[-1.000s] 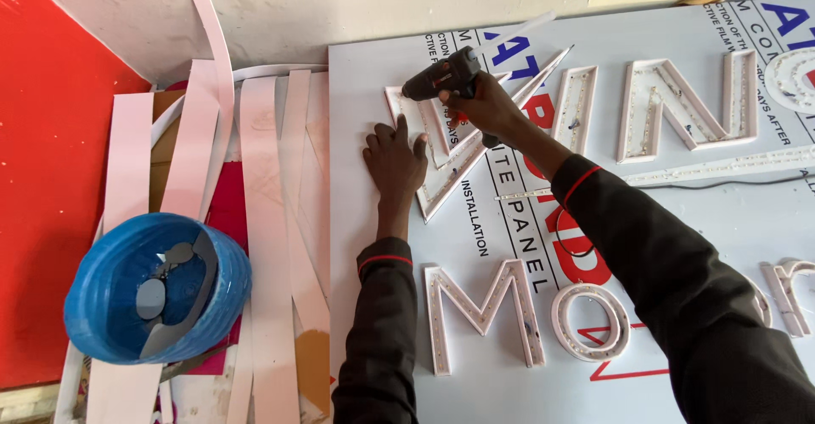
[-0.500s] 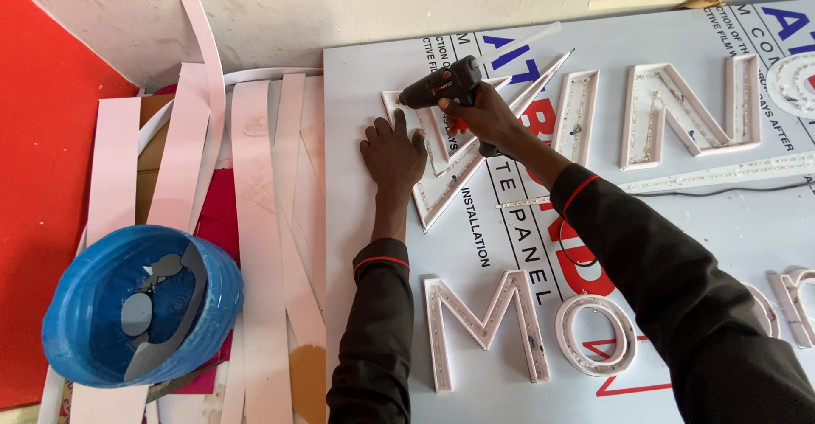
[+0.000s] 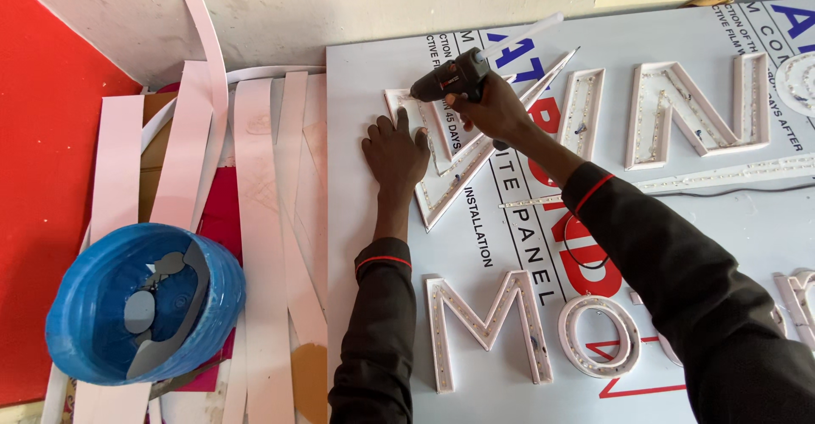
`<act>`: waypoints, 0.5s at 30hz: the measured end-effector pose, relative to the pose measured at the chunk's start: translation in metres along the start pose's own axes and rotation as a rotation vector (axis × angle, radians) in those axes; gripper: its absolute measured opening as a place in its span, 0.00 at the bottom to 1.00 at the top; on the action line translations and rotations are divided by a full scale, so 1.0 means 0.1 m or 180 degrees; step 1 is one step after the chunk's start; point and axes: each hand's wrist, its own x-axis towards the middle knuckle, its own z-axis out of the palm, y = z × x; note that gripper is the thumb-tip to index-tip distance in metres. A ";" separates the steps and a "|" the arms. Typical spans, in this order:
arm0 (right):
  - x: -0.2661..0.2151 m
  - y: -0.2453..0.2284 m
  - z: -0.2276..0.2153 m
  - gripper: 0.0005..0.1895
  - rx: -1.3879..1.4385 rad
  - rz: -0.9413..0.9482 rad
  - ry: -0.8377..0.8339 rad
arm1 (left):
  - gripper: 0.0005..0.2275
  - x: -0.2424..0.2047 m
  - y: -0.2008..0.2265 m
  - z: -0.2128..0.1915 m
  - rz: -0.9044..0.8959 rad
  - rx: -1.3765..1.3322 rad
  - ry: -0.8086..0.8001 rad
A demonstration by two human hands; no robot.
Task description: The person uses a hot glue gun to apply adhesive to the edges of white, hollow letter frames laid out on a work surface. They work on the letters 'V', 'I', 'N', 'M', 'O', and 'T', pressing the glued edges together to secure the frame structure.
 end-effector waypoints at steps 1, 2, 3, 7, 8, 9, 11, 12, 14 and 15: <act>0.00 -0.01 -0.02 0.10 -0.0003 -0.0006 -0.0003 | 0.28 -0.01 0.00 -0.02 -0.0004 -0.0001 0.0006; -0.01 -0.02 -0.04 0.13 -0.0227 0.0111 0.0078 | 0.28 -0.02 0.00 -0.03 -0.0034 -0.0091 -0.0046; 0.00 -0.04 -0.07 0.15 -0.0452 0.0219 0.0163 | 0.28 -0.01 0.00 -0.06 -0.0062 -0.0179 -0.0089; -0.02 -0.10 -0.06 0.14 -0.0653 0.0400 0.0167 | 0.27 -0.02 -0.01 -0.01 -0.0101 -0.0285 0.0028; 0.01 -0.10 -0.05 0.14 -0.0760 0.0402 0.0185 | 0.27 -0.01 -0.01 -0.03 -0.0163 -0.0413 0.0014; 0.04 -0.09 -0.05 0.14 -0.0871 0.0404 0.0204 | 0.27 -0.01 0.00 -0.05 -0.0223 -0.0544 0.0000; 0.08 -0.09 -0.04 0.13 -0.0898 0.0459 0.0214 | 0.27 -0.01 0.02 -0.16 -0.0294 -0.0632 -0.0038; 0.10 -0.08 -0.04 0.12 -0.0925 0.0513 0.0222 | 0.26 -0.02 0.03 -0.21 -0.0367 -0.0721 -0.0076; 0.13 -0.01 -0.05 0.13 -0.0951 0.0633 0.0157 | 0.26 -0.02 0.04 -0.28 -0.0408 -0.0780 -0.0127; 0.15 0.04 -0.06 0.13 -0.0990 0.0756 0.0071 | 0.26 -0.03 0.05 -0.31 -0.0471 -0.0850 -0.0183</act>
